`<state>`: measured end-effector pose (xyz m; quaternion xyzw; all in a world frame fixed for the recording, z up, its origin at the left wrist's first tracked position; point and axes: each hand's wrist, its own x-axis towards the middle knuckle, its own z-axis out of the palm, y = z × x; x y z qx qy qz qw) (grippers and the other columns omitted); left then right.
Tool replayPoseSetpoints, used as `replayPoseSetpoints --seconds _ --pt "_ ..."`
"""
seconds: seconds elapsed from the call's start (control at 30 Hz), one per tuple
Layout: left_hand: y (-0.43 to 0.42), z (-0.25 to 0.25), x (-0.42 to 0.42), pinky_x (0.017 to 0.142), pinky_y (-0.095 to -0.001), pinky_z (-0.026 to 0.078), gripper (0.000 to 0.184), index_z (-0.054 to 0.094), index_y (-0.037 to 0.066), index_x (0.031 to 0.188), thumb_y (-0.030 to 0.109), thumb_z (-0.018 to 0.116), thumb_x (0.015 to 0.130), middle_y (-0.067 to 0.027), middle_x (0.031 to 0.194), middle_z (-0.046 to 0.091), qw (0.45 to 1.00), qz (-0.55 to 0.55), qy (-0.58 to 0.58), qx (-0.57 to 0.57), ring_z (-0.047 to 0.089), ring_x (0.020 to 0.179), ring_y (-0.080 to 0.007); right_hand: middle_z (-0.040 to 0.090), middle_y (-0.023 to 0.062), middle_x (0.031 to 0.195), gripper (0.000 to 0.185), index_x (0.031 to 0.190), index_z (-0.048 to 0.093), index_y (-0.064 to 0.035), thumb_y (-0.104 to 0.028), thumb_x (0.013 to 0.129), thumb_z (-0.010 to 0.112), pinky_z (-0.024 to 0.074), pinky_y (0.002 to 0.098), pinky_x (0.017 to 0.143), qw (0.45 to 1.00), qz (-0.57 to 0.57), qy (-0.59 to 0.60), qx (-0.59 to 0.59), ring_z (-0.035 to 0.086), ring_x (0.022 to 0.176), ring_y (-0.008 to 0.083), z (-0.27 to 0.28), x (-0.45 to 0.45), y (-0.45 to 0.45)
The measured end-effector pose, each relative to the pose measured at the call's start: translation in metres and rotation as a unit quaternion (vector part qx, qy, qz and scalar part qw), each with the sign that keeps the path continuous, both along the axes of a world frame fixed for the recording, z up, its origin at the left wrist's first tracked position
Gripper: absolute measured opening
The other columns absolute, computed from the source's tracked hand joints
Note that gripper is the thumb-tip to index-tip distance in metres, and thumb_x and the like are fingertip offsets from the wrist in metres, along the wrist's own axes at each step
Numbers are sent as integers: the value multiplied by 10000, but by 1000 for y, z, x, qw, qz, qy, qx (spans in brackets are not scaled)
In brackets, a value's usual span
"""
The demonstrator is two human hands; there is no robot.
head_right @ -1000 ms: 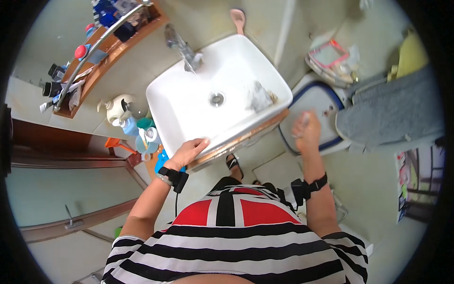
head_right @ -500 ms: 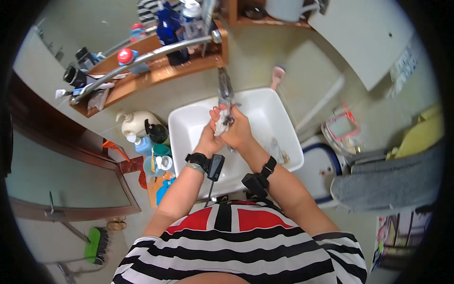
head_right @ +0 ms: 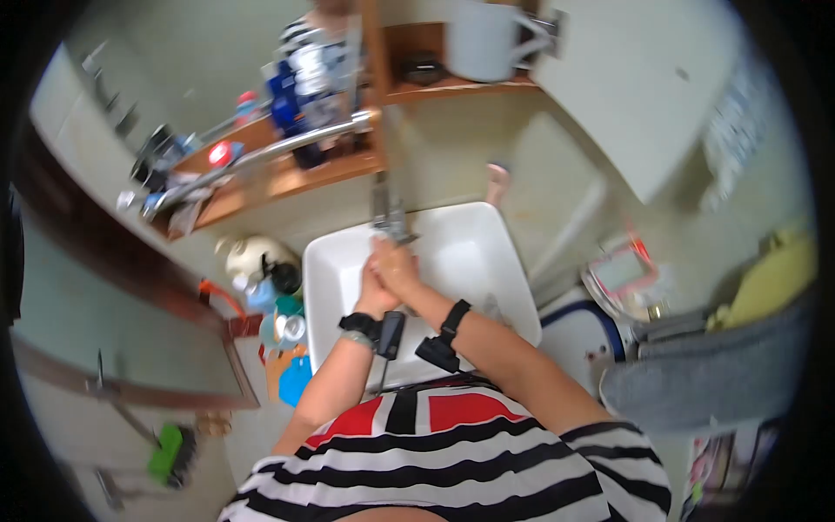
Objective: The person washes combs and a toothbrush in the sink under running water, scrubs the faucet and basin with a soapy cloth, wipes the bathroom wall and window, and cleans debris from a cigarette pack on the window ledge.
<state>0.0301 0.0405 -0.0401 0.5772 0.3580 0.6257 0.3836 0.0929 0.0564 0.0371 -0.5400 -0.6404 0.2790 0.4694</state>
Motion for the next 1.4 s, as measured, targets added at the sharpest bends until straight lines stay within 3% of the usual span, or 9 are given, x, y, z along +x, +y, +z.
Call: replayPoseSetpoints --seconds 0.07,0.13,0.2,0.67,0.87,0.9,1.0,1.27,1.4 --pt "5 3 -13 888 -402 475 509 514 26 1194 433 529 888 -162 1094 616 973 -166 -145 -74 589 991 -262 614 145 864 155 852 615 -93 -195 810 505 452 432 712 977 201 -19 69 575 857 304 -26 16 6" --pt "21 9 -19 948 -434 415 448 577 99 1082 486 458 891 -107 1125 596 792 -373 -397 -276 522 1065 -285 575 119 1073 271 991 623 -160 -325 787 554 378 469 825 974 152 -166 26 495 1019 296 -8 25 -15" --pt "3 42 -18 998 -458 368 513 554 100 1089 550 453 865 -123 1190 553 718 -184 -481 -469 480 1138 -292 561 107 1099 323 1058 612 -145 -338 803 566 354 476 859 964 69 -183 183 456 1066 284 -2 43 -31" --pt "18 65 -2 736 -373 482 323 553 37 1038 205 699 805 -87 1036 568 725 -173 -454 -488 542 901 -233 542 124 1074 412 1119 602 -62 -248 763 692 428 410 877 996 44 -71 -28 477 1093 301 59 78 5" --pt "-1 38 -5 971 -530 439 254 488 -67 1073 33 444 844 -182 1150 533 933 -210 -120 -265 511 1105 -318 648 180 805 286 844 677 9 -240 710 724 504 396 730 996 70 -47 -13 635 818 322 34 78 32" --pt "9 56 1 1033 -614 340 355 442 -116 1166 -65 397 818 -240 1222 485 734 -124 -461 -483 442 1188 -411 654 195 758 298 797 683 14 -258 687 733 516 394 688 997 67 -31 32 653 746 321 35 82 31" --pt "10 61 5 1023 -585 369 397 438 -117 1195 35 440 828 -257 1222 493 632 -99 -548 -538 466 1175 -414 660 191 746 386 802 683 13 -340 653 731 515 380 636 980 181 -80 -14 654 690 303 47 97 31" --pt "21 56 -1 837 -438 500 422 533 -3 1151 208 669 811 -189 1111 581 621 -127 -530 -563 563 1061 -325 627 87 659 375 829 693 -13 -372 823 584 504 368 589 925 291 90 -228 632 671 198 36 108 60" --pt "19 50 6 734 -380 511 345 568 37 1037 233 713 793 -150 1004 607 651 -166 -486 -559 594 929 -272 682 115 930 321 1053 684 -124 -259 762 672 507 466 629 941 276 -193 0 653 837 255 17 92 93"
